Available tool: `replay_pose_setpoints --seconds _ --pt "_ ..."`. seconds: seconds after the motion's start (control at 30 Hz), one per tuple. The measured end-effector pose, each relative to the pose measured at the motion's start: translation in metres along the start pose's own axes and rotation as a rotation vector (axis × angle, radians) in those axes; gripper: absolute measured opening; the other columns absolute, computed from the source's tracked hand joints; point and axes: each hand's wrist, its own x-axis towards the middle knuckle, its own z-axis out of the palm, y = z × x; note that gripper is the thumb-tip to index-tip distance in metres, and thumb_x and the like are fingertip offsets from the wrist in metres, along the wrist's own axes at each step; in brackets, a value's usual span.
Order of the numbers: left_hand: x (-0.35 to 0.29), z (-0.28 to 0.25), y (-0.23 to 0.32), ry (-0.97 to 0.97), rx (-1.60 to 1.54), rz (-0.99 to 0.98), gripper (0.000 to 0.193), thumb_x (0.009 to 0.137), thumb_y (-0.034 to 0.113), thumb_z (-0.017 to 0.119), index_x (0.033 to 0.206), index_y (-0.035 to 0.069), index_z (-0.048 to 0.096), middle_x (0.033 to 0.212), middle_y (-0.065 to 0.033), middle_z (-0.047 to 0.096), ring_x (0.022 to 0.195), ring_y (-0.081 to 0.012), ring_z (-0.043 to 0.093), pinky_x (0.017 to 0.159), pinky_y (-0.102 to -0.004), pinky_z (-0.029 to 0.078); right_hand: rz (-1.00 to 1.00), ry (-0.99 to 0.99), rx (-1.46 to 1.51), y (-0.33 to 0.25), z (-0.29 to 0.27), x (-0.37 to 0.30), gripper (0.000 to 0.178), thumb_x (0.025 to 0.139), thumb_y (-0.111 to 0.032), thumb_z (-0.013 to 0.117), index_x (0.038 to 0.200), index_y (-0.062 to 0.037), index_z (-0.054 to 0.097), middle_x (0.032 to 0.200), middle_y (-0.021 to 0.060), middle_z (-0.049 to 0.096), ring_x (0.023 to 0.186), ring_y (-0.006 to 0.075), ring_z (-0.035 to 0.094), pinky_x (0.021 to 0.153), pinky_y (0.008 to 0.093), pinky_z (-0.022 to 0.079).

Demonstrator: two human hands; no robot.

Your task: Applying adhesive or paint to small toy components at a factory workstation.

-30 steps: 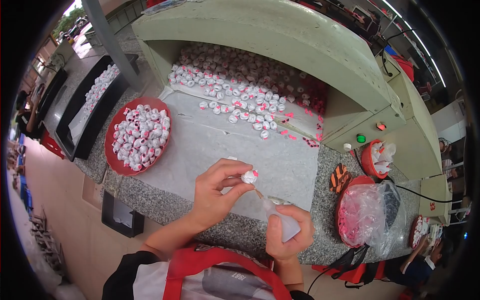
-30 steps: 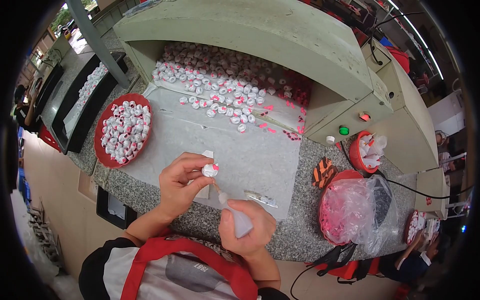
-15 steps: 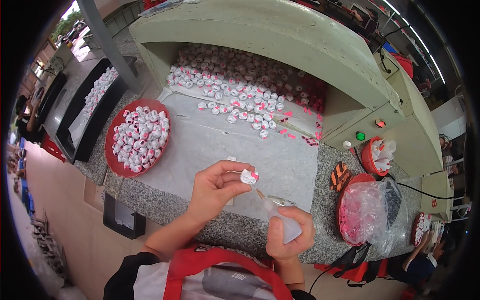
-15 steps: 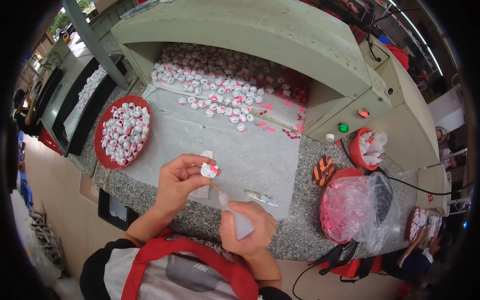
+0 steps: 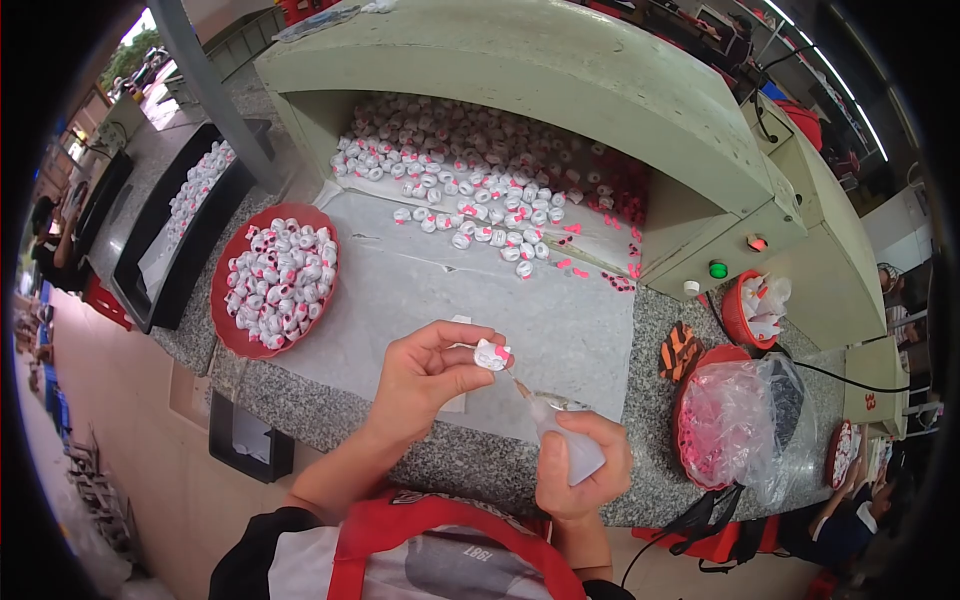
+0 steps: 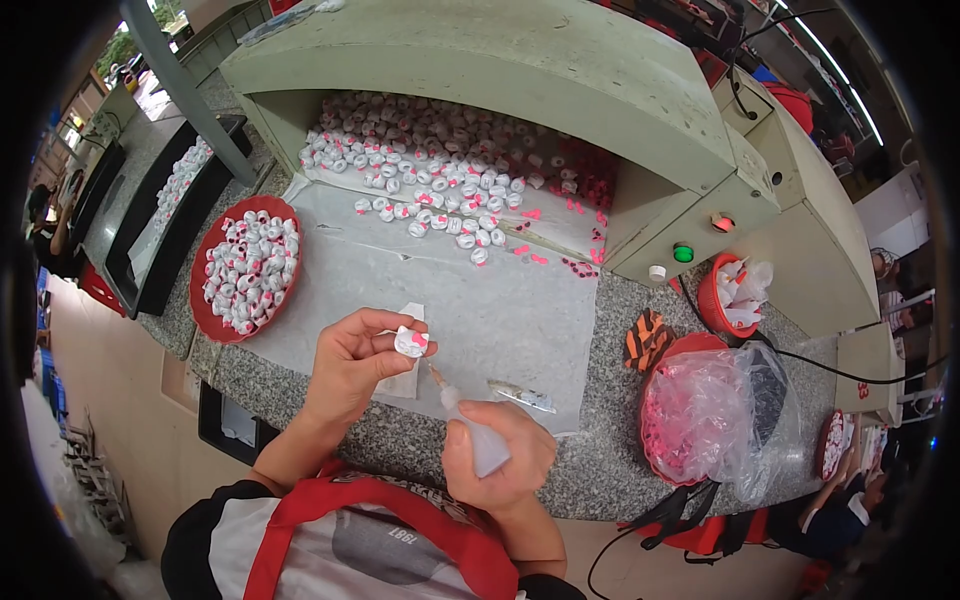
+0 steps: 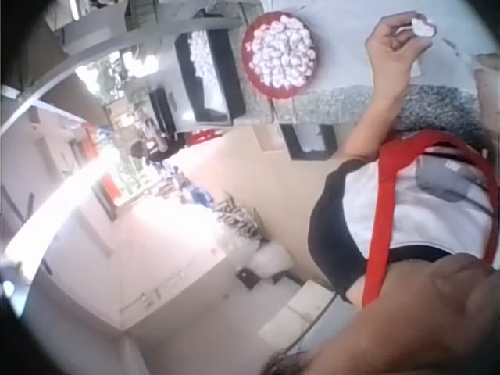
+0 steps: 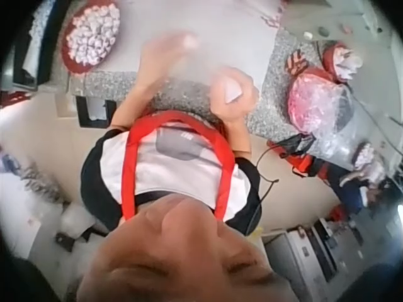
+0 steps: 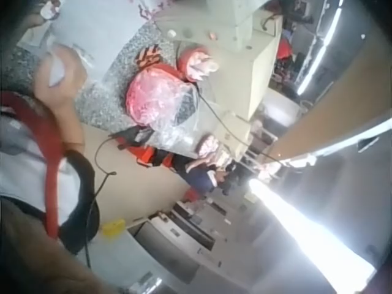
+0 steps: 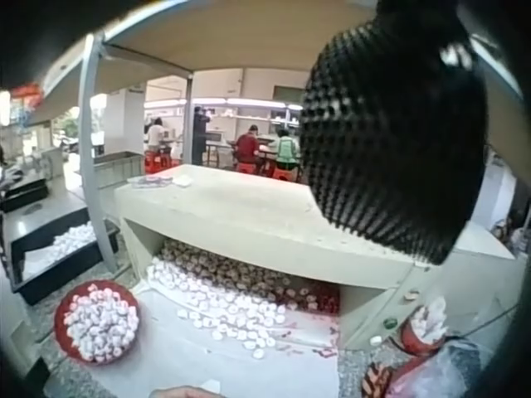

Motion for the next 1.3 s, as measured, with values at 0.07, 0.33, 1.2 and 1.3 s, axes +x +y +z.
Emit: replay_pose_setpoints --seconds 0.07,0.33,1.2,1.3 --pt "0.003 0.001 -0.001 -0.002 0.004 -0.001 0.032 0.07 -0.01 0.06 0.1 -0.004 0.052 0.098 -0.0144 0.059 0.09 -0.0255 0.06 0.079 -0.0325 0.048 -0.002 -0.042 -0.032 0.001 -0.002 0.002 0.021 0.066 -0.004 0.062 0.084 0.0027 0.054 0.073 0.0114 0.061 0.056 0.0215 0.06 0.052 0.0283 0.048" --pt "0.013 -0.012 0.006 0.048 0.045 0.042 0.03 0.072 -0.008 0.059 0.101 -0.003 0.054 0.096 -0.0129 0.06 0.088 -0.02 0.06 0.078 -0.0291 0.048 0.356 0.042 0.196 0.008 0.02 0.014 0.019 0.073 -0.012 0.058 0.086 0.0022 0.056 0.066 0.0078 0.059 0.055 0.0135 0.055 0.05 0.024 0.044" --pt "0.0 -0.024 -0.019 -0.085 -0.027 0.022 0.035 0.077 0.001 0.061 0.109 -0.002 0.051 0.098 -0.006 0.058 0.085 -0.0095 0.058 0.076 -0.0218 0.046 0.543 -0.593 -0.723 0.157 0.041 0.048 0.059 0.07 -0.048 0.058 0.093 0.0065 0.058 0.09 0.0269 0.058 0.088 0.04 0.055 0.079 0.0411 0.042" --pt "-0.003 -0.029 -0.019 -0.068 -0.067 0.016 0.035 0.077 0.001 0.061 0.11 -0.001 0.051 0.099 -0.0063 0.058 0.087 -0.01 0.058 0.077 -0.0221 0.046 0.505 -0.539 -0.688 0.146 0.042 0.056 0.058 0.07 -0.048 0.058 0.094 0.0056 0.059 0.09 0.0269 0.058 0.089 0.0397 0.055 0.08 0.0405 0.041"
